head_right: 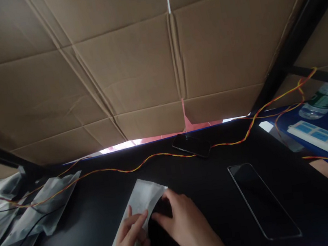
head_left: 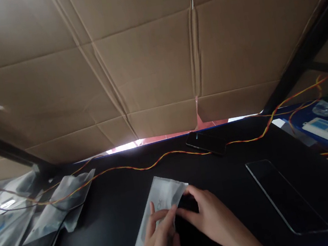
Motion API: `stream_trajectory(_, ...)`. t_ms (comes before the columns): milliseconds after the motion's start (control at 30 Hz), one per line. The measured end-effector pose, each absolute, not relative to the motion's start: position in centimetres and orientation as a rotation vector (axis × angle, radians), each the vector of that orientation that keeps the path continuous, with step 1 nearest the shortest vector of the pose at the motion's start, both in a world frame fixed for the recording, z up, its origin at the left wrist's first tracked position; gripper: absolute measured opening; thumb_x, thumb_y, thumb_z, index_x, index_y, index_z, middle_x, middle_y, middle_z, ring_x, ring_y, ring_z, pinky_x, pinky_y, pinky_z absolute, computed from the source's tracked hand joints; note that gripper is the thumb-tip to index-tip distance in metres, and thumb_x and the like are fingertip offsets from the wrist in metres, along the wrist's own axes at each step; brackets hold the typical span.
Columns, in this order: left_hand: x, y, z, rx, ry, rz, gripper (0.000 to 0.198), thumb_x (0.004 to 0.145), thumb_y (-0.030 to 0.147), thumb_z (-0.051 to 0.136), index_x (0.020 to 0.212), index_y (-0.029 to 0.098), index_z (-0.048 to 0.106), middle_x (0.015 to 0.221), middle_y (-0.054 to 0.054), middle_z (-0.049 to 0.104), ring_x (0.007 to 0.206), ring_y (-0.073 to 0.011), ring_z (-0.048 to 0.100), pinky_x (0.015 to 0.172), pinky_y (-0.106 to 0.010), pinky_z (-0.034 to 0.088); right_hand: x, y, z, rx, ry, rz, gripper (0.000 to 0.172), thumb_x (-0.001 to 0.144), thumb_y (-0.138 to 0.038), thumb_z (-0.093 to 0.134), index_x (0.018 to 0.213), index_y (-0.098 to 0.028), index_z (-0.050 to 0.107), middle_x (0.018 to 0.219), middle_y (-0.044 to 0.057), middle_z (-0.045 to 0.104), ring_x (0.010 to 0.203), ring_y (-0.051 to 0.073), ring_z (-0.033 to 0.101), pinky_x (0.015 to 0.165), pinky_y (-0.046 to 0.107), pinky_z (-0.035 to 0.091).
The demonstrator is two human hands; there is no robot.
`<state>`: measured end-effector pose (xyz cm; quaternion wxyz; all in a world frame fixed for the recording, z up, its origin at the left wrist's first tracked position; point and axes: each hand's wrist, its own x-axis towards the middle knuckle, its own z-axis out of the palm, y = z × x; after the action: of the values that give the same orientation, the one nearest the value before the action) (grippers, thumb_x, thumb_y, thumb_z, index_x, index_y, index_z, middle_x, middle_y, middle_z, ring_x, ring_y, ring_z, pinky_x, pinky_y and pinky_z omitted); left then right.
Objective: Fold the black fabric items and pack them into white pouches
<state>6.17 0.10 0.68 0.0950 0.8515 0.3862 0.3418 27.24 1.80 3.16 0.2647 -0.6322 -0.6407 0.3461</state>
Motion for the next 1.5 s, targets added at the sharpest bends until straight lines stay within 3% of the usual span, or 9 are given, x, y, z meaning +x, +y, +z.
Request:
stream_trajectory(167,7.3,0.1,-0.3,2.592,1.002,0.995,0.071,0.095,-0.004,0.049,0.160,0.024,0.046,0.101,-0.001,0.081,0.106,-0.0199,0.079,0.124,-0.053,0.051,25.9,3.2,2.2,-1.854,-1.660,0.789,0.025,0.095,-0.033,0.074,0.110,-0.022,0.058,0.094,0.012,0.078,0.087,0.037,0.081,0.073,0.043,0.060)
stream_trajectory(300,7.7,0.2,-0.9,2.529,1.097,0.994,0.070,0.094,-0.001,0.049,0.158,0.025,0.049,0.100,-0.002,0.081,0.102,-0.0222,0.080,0.120,-0.055,0.056,26.1,2.7,1.7,-1.753,-1.645,0.561,0.037,0.093,-0.023,0.072,0.124,-0.022,0.053,0.125,0.017,0.071,0.121,0.038,0.073,0.101,0.052,0.058)
stream_trajectory(433,7.6,0.2,-0.6,2.442,1.203,1.041,0.071,0.094,0.002,0.049,0.160,0.026,0.048,0.097,-0.002,0.079,0.100,-0.0238,0.080,0.116,-0.054,0.060,29.1,0.6,2.4,-1.430,-1.868,0.400,0.015,0.097,-0.018,0.067,0.106,-0.028,0.062,0.124,0.009,0.072,0.121,0.031,0.070,0.103,0.048,0.060)
stream_trajectory(600,7.5,0.2,0.8,2.393,1.161,1.003,0.068,0.096,0.005,0.053,0.159,0.030,0.050,0.114,-0.004,0.081,0.113,-0.0250,0.079,0.119,-0.052,0.058,30.7,-1.6,3.0,-1.194,-2.350,0.602,0.031,0.093,-0.027,0.084,0.122,-0.034,0.076,0.140,-0.005,0.077,0.144,0.031,0.062,0.119,0.049,0.054)
stream_trajectory(900,7.2,0.4,2.0,2.459,1.065,0.874,0.071,0.099,0.011,0.057,0.166,0.030,0.046,0.128,-0.008,0.080,0.120,-0.0261,0.077,0.109,-0.042,0.065,25.5,-0.7,-0.4,-1.500,-2.215,0.545,0.055,0.098,-0.014,0.066,0.148,-0.038,0.069,0.145,0.001,0.075,0.147,0.041,0.060,0.108,0.060,0.060)
stream_trajectory(1000,5.2,1.4,1.7,2.597,1.216,0.742,0.066,0.104,0.029,0.064,0.168,0.029,0.048,0.157,-0.013,0.066,0.143,-0.0346,0.065,0.115,-0.051,0.060,26.3,-0.6,0.4,-1.269,-2.347,0.631,0.047,0.099,-0.020,0.071,0.145,-0.031,0.071,0.154,0.001,0.069,0.154,0.034,0.053,0.121,0.051,0.053)
stream_trajectory(1100,3.2,2.5,1.1,2.755,1.245,0.575,0.070,0.111,0.043,0.056,0.175,0.030,0.032,0.175,-0.013,0.046,0.161,-0.0410,0.043,0.122,-0.067,0.046,27.5,-0.6,1.0,-1.106,-2.461,0.638,0.033,0.104,-0.024,0.070,0.137,-0.025,0.076,0.150,0.002,0.073,0.155,0.030,0.052,0.125,0.046,0.049)
stream_trajectory(1267,2.5,3.2,1.3,2.817,1.035,0.424,0.076,0.114,0.066,0.035,0.178,0.027,0.022,0.182,-0.016,0.029,0.166,-0.0416,0.032,0.123,-0.072,0.037,26.9,-0.9,0.2,-0.938,-2.413,0.671,0.017,0.106,-0.026,0.072,0.120,-0.027,0.081,0.125,-0.003,0.084,0.133,0.020,0.071,0.131,0.037,0.040)
stream_trajectory(1500,3.6,3.2,2.4,2.787,0.999,0.415,0.087,0.107,0.080,0.035,0.177,0.029,0.024,0.181,-0.014,0.031,0.166,-0.0446,0.031,0.124,-0.075,0.033,21.9,0.1,-1.9,-1.101,-2.168,0.511,0.068,0.105,-0.033,0.069,0.168,-0.025,0.046,0.160,0.006,0.064,0.146,0.028,0.063,0.128,0.045,0.045)
